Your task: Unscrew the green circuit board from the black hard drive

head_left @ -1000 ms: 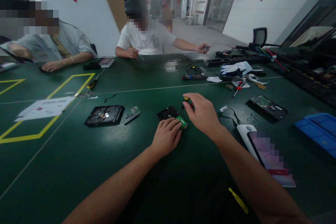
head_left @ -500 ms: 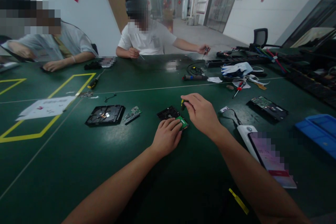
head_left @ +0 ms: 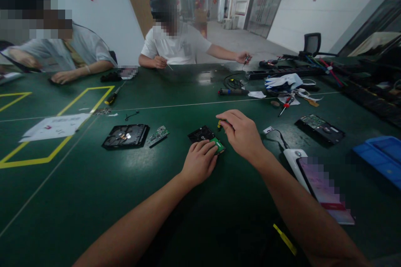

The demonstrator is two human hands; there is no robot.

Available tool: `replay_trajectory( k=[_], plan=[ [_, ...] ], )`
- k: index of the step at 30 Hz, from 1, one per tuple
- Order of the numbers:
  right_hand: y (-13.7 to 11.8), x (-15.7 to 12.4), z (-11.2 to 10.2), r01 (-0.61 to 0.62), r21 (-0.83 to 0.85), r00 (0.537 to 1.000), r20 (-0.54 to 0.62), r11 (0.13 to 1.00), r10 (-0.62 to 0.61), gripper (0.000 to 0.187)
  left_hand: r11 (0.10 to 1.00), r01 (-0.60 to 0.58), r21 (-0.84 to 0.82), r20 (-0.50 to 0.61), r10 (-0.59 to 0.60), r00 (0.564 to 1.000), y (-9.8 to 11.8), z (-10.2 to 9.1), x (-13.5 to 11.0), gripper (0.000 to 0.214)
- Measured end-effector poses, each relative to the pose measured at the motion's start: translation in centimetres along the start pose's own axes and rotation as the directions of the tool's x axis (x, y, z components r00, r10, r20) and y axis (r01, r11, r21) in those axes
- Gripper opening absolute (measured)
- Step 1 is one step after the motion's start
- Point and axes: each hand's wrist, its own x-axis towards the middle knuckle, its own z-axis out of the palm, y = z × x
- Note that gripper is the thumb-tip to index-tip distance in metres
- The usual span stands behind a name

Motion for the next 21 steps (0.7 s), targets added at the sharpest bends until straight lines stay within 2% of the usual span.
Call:
replay_trajectory(
  k=[7, 21],
  plan=[
    [0.12, -0.04, 0.03, -0.009, -0.002, 1.000, 0.013, 1.000, 0.009, 0.034, 1.000, -0.006, -0.002, 0.002, 0.006, 1.000, -0.09, 0.10, -0.09, 0.038],
    [-0.03, -0.20, 0.05, -0.087, -0.075, 0.996, -0.012, 0.993, 0.086, 0.016, 1.000, -0.007, -0.004, -0.008, 0.007, 1.000, 0.03, -0.12, 0.00, 0.036]
  ],
)
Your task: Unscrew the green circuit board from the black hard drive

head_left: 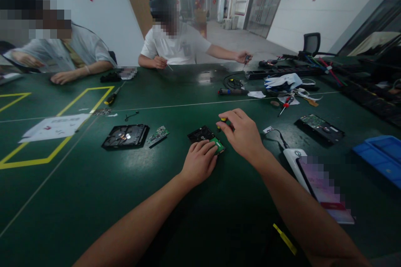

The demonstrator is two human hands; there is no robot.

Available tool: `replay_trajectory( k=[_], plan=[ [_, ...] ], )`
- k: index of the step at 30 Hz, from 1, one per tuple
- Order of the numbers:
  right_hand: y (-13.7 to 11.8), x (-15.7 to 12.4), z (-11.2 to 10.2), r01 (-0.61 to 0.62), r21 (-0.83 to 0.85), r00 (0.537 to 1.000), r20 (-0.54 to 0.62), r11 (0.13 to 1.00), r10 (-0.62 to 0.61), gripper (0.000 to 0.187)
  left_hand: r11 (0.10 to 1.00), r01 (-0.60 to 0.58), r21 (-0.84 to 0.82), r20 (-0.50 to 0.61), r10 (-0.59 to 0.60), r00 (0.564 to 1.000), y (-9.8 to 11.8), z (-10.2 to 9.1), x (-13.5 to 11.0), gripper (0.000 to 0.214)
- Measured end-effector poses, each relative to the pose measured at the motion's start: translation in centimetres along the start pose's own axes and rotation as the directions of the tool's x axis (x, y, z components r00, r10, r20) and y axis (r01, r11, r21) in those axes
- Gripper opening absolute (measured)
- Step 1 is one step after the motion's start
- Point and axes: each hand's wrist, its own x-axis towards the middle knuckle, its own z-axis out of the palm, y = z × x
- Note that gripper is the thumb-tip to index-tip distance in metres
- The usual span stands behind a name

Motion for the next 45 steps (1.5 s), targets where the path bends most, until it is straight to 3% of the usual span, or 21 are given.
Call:
replay_trajectory(
  k=[4, 10, 17, 22, 33, 40, 45],
  plan=[
    [-0.08, 0.05, -0.10, 0.001, 0.003, 1.000, 0.016, 1.000, -0.001, 0.016, 1.000, 0.000, 0.002, -0.005, 0.000, 1.000, -0.02, 0.08, -0.04, 0.036],
    [-0.06, 0.07, 0.04, 0.056, 0.052, 0.998, 0.037, 0.997, -0.058, 0.031, 1.000, -0.002, 0.004, 0.004, 0.002, 1.000, -0.13, 0.16, -0.05, 0.036],
    [-0.01, -0.02, 0.28, 0.007, 0.018, 0.999, -0.037, 1.000, -0.007, 0.022, 1.000, 0.005, 0.002, 0.003, -0.005, 1.000, -0.07, 0.22, -0.12, 0.036],
    [-0.22, 0.20, 0.10, 0.073, 0.089, 0.997, 0.012, 0.993, -0.074, 0.030, 1.000, 0.003, -0.002, 0.012, -0.003, 1.000, -0.07, 0.07, -0.04, 0.037],
    [-0.11, -0.07, 0.01, -0.018, 0.006, 1.000, 0.001, 1.000, 0.018, 0.020, 1.000, 0.011, 0.001, 0.010, -0.011, 1.000, -0.10, 0.29, -0.09, 0.037],
    [0.00, 0.12, 0.16, 0.055, 0.086, 0.998, 0.024, 0.995, -0.057, 0.029, 1.000, 0.005, 0.003, 0.018, -0.005, 1.000, -0.12, 0.13, -0.07, 0.036],
    [-0.05, -0.02, 0.23, 0.016, 0.054, 1.000, 0.003, 0.998, -0.017, 0.026, 1.000, 0.007, -0.001, 0.016, -0.007, 1.000, -0.10, 0.15, -0.05, 0.036]
  ],
)
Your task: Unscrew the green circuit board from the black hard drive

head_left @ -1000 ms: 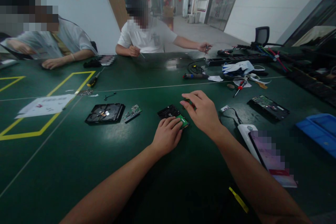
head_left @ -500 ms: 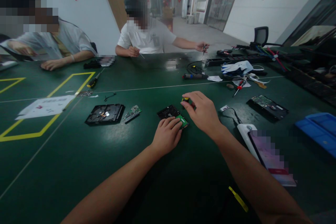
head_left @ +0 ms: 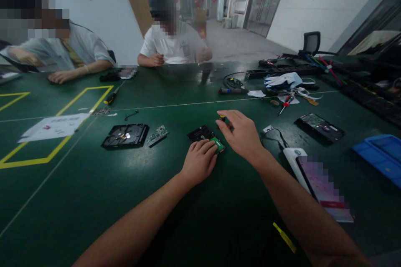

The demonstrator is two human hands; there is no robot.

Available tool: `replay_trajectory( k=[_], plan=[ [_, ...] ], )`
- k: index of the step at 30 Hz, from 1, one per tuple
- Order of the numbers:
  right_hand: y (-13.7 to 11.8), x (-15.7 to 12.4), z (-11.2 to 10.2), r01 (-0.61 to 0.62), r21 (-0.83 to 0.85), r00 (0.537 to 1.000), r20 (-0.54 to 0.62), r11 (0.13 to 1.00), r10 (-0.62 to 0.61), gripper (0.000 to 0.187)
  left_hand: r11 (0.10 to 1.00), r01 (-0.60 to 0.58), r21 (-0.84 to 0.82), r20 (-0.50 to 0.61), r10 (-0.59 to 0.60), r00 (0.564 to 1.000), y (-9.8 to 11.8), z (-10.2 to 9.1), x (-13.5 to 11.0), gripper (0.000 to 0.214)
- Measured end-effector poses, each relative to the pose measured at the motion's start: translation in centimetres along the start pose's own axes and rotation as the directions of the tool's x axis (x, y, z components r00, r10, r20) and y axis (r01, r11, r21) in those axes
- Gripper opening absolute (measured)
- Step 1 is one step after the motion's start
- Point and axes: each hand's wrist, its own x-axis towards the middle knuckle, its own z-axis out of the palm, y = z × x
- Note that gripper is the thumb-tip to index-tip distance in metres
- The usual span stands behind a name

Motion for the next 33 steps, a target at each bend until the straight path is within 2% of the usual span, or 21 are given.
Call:
replay_trajectory(
  k=[4, 9, 16, 26, 30, 33],
  plan=[
    [0.02, 0.08, -0.25, -0.024, -0.034, 0.999, -0.025, 0.999, 0.023, 0.020, 1.000, 0.001, -0.008, -0.011, -0.002, 1.000, 0.03, 0.00, 0.01, 0.036],
    [0.22, 0.15, -0.44, 0.055, 0.035, 0.998, 0.029, 0.998, -0.056, 0.026, 1.000, 0.003, -0.010, -0.008, -0.004, 1.000, 0.04, -0.09, -0.03, 0.037],
    [0.28, -0.03, -0.28, -0.038, -0.049, 0.999, -0.004, 0.998, 0.037, 0.015, 1.000, 0.005, -0.001, -0.007, -0.005, 1.000, -0.07, 0.15, -0.10, 0.037],
    [-0.15, 0.04, -0.35, 0.036, 0.001, 0.999, 0.040, 0.999, -0.036, 0.025, 1.000, 0.007, -0.006, -0.004, -0.007, 1.000, -0.01, 0.05, -0.05, 0.037],
    [-0.10, 0.08, -0.36, -0.013, -0.030, 1.000, 0.020, 0.999, 0.014, 0.020, 1.000, 0.003, -0.004, -0.005, -0.003, 1.000, -0.06, 0.10, -0.07, 0.037],
    [0.19, 0.17, -0.37, -0.008, -0.029, 1.000, 0.016, 1.000, 0.008, 0.017, 1.000, 0.004, -0.003, -0.002, -0.004, 1.000, -0.03, 0.01, -0.06, 0.036]
  ],
)
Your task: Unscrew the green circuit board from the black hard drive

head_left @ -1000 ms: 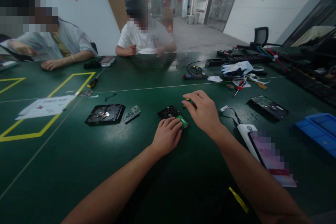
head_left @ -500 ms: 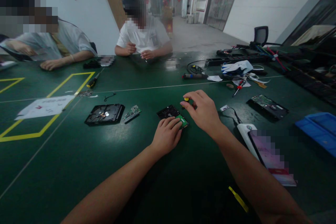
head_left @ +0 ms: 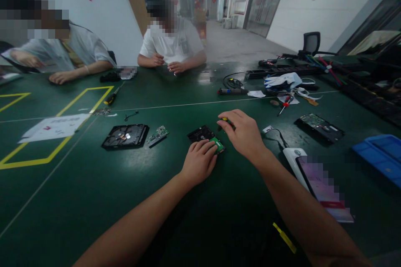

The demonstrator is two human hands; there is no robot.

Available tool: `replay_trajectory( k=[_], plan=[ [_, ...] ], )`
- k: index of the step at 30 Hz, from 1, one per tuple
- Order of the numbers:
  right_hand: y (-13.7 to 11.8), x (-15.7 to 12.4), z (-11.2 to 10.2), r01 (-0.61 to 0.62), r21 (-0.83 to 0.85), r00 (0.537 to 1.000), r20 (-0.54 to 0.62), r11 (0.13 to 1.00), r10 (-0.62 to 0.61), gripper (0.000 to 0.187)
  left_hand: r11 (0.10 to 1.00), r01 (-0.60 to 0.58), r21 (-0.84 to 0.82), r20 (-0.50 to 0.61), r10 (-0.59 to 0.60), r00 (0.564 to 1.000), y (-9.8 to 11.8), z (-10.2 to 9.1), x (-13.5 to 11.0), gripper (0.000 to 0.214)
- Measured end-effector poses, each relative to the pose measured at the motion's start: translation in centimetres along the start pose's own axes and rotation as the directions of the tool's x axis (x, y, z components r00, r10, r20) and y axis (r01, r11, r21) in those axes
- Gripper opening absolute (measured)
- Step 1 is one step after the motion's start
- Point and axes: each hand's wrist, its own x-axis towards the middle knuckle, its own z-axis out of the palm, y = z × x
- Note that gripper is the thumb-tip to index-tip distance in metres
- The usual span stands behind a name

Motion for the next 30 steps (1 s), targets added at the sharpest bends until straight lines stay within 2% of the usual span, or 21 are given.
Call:
replay_trajectory(
  k=[5, 11, 15, 22, 27, 30],
  plan=[
    [0.21, 0.06, 0.27, 0.014, 0.071, 1.000, 0.017, 0.997, -0.015, 0.028, 1.000, 0.000, 0.001, 0.006, 0.000, 1.000, 0.06, -0.10, -0.07, 0.037],
    [-0.08, -0.06, 0.21, -0.006, -0.003, 1.000, 0.030, 1.000, 0.006, 0.018, 1.000, -0.001, 0.001, -0.003, 0.001, 1.000, -0.09, 0.12, -0.10, 0.036],
    [-0.21, -0.07, 0.04, -0.018, -0.017, 1.000, 0.005, 1.000, 0.018, 0.019, 1.000, -0.005, 0.006, 0.004, 0.005, 1.000, -0.16, 0.23, -0.05, 0.037],
    [-0.15, -0.01, 0.18, 0.040, 0.045, 0.999, 0.028, 0.998, -0.041, 0.034, 1.000, -0.010, 0.004, -0.009, 0.010, 1.000, -0.06, 0.05, 0.04, 0.036],
    [0.06, -0.12, 0.17, -0.026, -0.048, 1.000, -0.008, 0.999, 0.025, 0.030, 1.000, -0.010, 0.001, -0.001, 0.010, 1.000, 0.07, -0.05, 0.01, 0.037],
    [0.16, -0.08, 0.12, -0.012, -0.034, 1.000, -0.015, 0.999, 0.011, 0.026, 1.000, -0.009, -0.005, -0.005, 0.009, 1.000, 0.03, 0.01, 0.02, 0.037]
  ],
)
